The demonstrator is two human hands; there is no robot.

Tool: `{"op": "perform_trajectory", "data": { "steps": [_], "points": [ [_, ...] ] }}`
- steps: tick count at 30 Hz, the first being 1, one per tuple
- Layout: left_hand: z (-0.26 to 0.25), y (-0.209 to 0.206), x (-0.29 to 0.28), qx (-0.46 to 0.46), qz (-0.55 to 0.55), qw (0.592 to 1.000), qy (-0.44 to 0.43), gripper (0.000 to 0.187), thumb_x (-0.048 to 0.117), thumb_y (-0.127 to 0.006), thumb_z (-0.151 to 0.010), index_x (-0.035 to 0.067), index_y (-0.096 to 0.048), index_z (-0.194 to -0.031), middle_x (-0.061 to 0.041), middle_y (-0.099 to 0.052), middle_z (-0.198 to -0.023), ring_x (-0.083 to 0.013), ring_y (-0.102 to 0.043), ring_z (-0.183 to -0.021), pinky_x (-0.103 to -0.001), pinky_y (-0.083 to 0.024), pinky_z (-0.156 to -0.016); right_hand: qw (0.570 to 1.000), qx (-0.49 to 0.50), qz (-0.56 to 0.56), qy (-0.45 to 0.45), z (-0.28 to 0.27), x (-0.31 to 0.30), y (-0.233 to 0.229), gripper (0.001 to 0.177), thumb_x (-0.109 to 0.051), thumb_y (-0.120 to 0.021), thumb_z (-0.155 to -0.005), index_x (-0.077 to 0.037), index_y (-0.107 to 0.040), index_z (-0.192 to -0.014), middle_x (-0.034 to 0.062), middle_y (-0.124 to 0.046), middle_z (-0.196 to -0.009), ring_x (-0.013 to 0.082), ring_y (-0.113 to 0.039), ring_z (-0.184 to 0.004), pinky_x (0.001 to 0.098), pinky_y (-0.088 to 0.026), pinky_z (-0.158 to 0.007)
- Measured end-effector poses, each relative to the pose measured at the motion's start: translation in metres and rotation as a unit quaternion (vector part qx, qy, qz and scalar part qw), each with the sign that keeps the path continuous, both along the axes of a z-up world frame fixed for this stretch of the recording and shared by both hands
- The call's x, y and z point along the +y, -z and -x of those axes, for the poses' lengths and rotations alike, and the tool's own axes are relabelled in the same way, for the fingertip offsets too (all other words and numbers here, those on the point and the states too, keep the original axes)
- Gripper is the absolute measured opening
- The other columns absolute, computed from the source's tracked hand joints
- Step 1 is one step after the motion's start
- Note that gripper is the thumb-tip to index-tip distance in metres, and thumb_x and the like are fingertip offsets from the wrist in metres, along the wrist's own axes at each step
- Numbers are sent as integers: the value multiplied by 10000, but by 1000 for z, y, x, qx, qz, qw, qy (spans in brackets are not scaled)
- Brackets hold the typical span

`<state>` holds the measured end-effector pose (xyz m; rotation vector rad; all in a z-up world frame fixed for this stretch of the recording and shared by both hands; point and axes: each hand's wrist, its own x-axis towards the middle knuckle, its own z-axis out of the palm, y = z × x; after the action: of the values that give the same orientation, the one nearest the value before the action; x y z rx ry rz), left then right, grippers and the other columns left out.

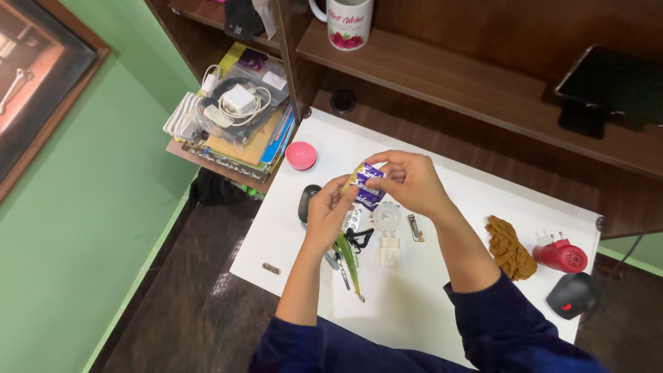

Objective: The person organizes various items on a white table and wooden shelf. They place a tablet, mug, medicine box, and hair accessories on the shelf, then arrange chargers and cables. The person wipes a computer mouse with a cloth and places it on the shelf, then handles a blister pack of pills.

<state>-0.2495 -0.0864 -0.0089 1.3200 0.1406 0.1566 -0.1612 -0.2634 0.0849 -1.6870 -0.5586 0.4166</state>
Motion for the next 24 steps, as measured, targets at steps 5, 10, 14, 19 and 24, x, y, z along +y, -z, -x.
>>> {"op": "perform_trajectory", "data": {
  "steps": [5, 10, 14, 19, 24],
  "points": [
    [4, -57, -10, -71, 23, 996, -47, 316, 173, -696, -994, -71, -673, -1194, -73, -746, -957, -76, -653, -784, -224, -518, -674, 998, -57, -26, -2, 19, -9, -40, 356, -52, -741, -915, 27, -675, -1256, 65, -746, -928, 76, -710, -863, 227, -583, -761],
    [8, -81, -17, -108, 64, 989, -83, 299, 178, -703, -998, -79, -668, -1147, -99, -750, -955, -101, -669, -783, -242, -548, -709, 996, 7, -90, -18, 17, -26, -50, 294, -45, -732, -908, 57, -698, -1183, 85, -776, -952, 104, -742, -867, 246, -596, -736],
    [7, -91, -27, -129, 56, 988, -55, 308, 179, -704, -1000, -76, -656, -1167, -108, -749, -981, -107, -679, -813, -248, -558, -747, 989, 27, -140, -42, 20, -31, -51, 233, -46, -734, -930, 68, -703, -1131, 87, -769, -959, 98, -738, -870, 241, -606, -769],
    [7, -97, -28, -113, 63, 991, -40, 314, 218, -636, -1032, -68, -674, -1156, -105, -764, -986, -116, -714, -831, -250, -570, -747, 992, 1, -126, -11, 18, -31, -54, 186, -29, -737, -937, 72, -725, -1092, 86, -765, -918, 82, -693, -797, 233, -577, -723],
    [7, -96, -26, -109, 38, 992, -52, 303, 223, -638, -1031, -50, -708, -1142, -86, -764, -1000, -105, -705, -850, -237, -539, -749, 990, -16, -137, -9, 12, -30, -57, 172, -31, -729, -940, 62, -722, -1084, 73, -765, -935, 71, -697, -814, 226, -577, -729]
  ]
}}
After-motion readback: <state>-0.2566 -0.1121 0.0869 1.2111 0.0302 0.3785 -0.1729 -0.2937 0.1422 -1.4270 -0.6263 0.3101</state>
